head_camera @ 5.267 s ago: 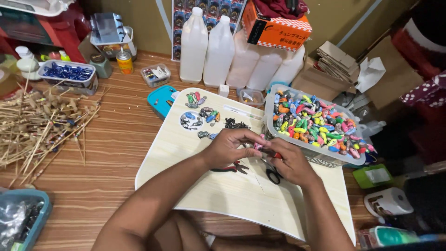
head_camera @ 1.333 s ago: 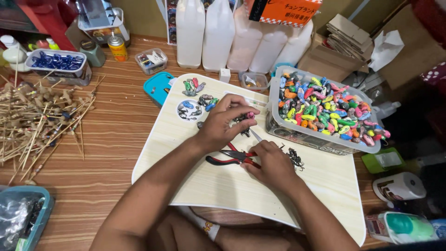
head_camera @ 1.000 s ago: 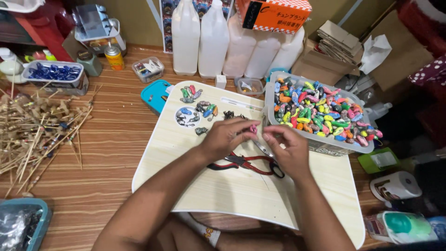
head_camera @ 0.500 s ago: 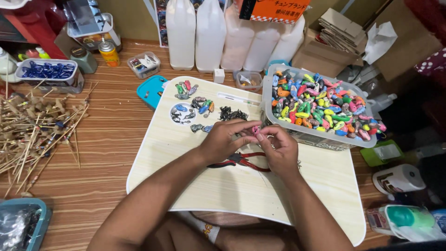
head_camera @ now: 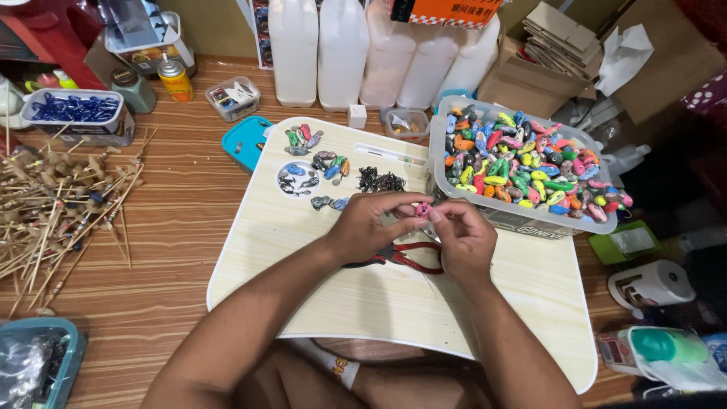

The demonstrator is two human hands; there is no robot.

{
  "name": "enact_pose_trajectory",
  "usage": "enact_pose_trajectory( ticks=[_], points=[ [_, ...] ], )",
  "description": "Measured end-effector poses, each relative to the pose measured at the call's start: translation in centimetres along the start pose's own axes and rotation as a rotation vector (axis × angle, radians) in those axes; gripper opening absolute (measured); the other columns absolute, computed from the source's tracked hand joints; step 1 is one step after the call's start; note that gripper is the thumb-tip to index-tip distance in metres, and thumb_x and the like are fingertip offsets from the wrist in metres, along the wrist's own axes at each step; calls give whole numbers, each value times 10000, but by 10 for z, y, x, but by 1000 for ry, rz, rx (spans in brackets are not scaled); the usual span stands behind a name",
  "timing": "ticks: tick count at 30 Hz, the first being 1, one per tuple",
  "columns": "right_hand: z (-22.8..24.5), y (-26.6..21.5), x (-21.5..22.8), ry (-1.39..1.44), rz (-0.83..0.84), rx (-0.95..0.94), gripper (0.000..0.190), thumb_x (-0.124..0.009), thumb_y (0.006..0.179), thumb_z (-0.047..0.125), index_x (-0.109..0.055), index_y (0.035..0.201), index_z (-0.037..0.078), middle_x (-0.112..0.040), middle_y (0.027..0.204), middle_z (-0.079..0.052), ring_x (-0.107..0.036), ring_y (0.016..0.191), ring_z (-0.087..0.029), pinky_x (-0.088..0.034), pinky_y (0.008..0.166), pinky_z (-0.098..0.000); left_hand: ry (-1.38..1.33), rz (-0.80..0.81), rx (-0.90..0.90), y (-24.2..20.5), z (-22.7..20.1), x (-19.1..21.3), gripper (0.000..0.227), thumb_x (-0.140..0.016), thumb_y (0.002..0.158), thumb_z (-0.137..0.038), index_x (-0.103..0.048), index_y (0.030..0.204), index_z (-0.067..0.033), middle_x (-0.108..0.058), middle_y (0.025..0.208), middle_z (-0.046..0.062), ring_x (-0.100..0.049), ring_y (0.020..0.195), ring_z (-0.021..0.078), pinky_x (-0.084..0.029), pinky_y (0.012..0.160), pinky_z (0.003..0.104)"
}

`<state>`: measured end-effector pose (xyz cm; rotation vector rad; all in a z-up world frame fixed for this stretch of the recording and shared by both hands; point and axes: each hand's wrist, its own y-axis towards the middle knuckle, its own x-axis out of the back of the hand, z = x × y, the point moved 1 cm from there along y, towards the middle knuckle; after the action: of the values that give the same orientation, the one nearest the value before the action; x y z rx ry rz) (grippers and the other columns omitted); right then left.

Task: Assembling fishing lures by attaching hooks and components to lure bodies using pliers.

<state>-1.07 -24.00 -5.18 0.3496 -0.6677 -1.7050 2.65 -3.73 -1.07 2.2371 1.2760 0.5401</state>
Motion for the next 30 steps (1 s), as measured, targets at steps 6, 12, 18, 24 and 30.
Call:
enact_pose_trajectory(
  ticks=[6,12,18,24,30],
  points=[
    [12,4,-6,94,17,-107,98,-706,979,57,-709,1015,-34,-635,786,-87,-512,672,-58,-476,556,-213,26,-8,-26,1,-6,3,362,-738,901,-18,-676,1257,4,-746,910,249,-744,862,337,-609,781,430],
    [14,7,-5,70,19,-96,78,-730,961,29,-722,992,-42,-671,793,-115,-568,665,-75,-512,566,-222,50,-22,-47,0,4,0,353,-769,883,-44,-703,1228,-19,-755,892,191,-746,852,284,-604,782,390],
    [5,6,1,114,35,-122,86,-698,974,45,-699,1014,-31,-639,755,-86,-461,578,-27,-437,492,-187,81,-40,-77,0,0,2,353,-762,898,-64,-700,1245,-39,-748,896,167,-736,844,258,-599,781,365],
    [6,8,-5,85,11,-140,117,-651,1028,76,-694,1020,-33,-661,748,-110,-516,581,-64,-476,494,-185,158,-32,-178,-1,3,2,388,-728,901,-15,-684,1285,-47,-726,912,178,-717,839,293,-590,757,391],
    [8,3,-11,67,43,-164,189,-754,935,14,-712,1109,-49,-699,901,-83,-612,873,-59,-604,717,-211,545,-36,-375,-2,1,2,426,-706,906,-1,-667,1323,-76,-710,956,155,-716,868,304,-602,764,404]
  ],
)
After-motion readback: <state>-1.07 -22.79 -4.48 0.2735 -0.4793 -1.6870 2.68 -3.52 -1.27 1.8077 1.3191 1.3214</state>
